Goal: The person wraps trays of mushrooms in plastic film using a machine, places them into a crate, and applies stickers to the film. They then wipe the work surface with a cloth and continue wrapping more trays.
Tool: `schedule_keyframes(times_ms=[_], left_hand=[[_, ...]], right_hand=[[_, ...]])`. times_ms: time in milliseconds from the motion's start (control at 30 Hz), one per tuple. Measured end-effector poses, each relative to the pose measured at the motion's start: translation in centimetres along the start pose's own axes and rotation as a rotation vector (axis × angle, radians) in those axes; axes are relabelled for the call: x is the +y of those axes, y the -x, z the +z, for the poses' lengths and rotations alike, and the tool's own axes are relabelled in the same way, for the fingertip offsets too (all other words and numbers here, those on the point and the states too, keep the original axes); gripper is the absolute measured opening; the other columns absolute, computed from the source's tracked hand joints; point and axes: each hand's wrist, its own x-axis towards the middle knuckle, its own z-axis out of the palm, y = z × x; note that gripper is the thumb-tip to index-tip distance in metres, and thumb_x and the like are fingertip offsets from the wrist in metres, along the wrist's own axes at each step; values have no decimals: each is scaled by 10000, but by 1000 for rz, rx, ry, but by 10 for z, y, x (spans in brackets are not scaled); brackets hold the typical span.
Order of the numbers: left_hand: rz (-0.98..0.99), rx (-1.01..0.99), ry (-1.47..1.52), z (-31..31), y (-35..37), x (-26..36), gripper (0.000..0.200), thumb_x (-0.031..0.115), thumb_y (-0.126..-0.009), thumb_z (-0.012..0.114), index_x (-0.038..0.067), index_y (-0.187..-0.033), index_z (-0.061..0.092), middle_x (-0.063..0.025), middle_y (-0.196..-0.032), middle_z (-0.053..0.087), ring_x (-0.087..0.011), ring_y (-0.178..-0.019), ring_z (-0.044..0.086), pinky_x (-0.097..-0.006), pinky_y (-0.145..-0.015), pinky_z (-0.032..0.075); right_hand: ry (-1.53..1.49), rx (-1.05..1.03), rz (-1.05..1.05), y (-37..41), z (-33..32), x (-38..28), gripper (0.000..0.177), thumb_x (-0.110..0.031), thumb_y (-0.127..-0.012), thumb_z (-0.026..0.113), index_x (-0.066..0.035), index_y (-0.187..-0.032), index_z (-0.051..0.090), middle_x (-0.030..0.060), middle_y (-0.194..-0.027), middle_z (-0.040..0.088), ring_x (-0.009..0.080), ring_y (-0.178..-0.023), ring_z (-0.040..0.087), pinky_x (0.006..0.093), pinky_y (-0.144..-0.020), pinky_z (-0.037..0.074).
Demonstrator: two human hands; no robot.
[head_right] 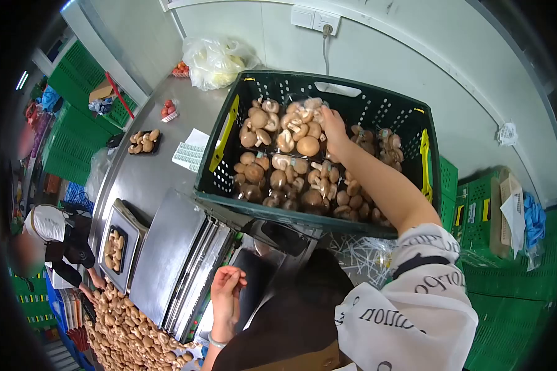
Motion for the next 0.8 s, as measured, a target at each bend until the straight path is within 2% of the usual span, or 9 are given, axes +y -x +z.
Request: schedule_keyframes(times_ms=[100,200,267,300,333,400,533,667,800], left_hand=[[-33,45,26,-4,-1,8,58,17,-919,546,41,-971,555,-61,-899,608,-126,-771,565,-252,-723,443],[-32,69,44,-11,0,6,56,25,-921,546,44,-973,555,-60,-904,608,-124,-780,565,-253,-727,443],[-54,77,49,-19,1,6,47,42,-926,552,51,-972,557,-58,-914,610,-120,-785,566,-249,-730,444],[-51,61,43,-26,1,5,48,50,-928,554,52,-976,557,-55,-915,611,-119,-787,566,-250,-732,447],[-43,51,40,-35,1,6,49,58,-930,556,53,-979,556,-53,-917,612,-119,-789,567,-250,-735,449],[-5,25,-21,-61,2,16,90,97,-930,577,49,-1006,572,-58,-942,624,-124,-819,578,-262,-764,463],[194,204,-121,-152,14,72,208,204,-944,562,32,-1057,596,-54,-981,633,-132,-857,593,-282,-802,469],[457,842,-86,-288,9,115,344,305,-966,528,22,-1158,570,-46,-1011,617,-140,-810,579,-287,-799,459],[440,951,-128,-418,-27,132,591,440,-960,507,4,-1352,437,-131,-1221,571,-193,-1031,566,-327,-911,441]], right_hand=[[115,208,23,-48,7,43,308,-294,-983,489,-30,-1115,575,88,-1088,605,186,-1004,572,317,-888,453],[805,223,-374,-90,1,103,316,-311,-936,481,-46,-998,643,163,-998,644,302,-922,609,412,-838,488],[1870,-68,-543,-78,0,88,222,-155,-823,520,-29,-922,675,167,-944,662,329,-842,622,437,-774,496],[1660,53,-597,-65,1,84,205,-137,-818,527,-26,-907,675,177,-908,663,323,-825,622,430,-769,497],[1931,-149,-615,-66,3,71,234,-171,-835,527,-17,-929,675,201,-933,661,357,-880,626,433,-827,496],[1623,24,-191,-72,2,56,371,-314,-852,563,8,-1013,651,243,-1086,621,417,-1001,602,462,-905,479],[1384,180,-796,-70,10,26,432,-130,-851,604,56,-1228,506,271,-1196,530,423,-1132,495,457,-978,399],[930,-303,-888,27,140,-33,248,-72,-913,521,5,-1142,576,107,-1033,582,167,-973,563,281,-859,438],[744,-806,-706,163,292,-19,180,-90,-930,511,-10,-1065,597,60,-967,635,154,-840,612,290,-798,475]])
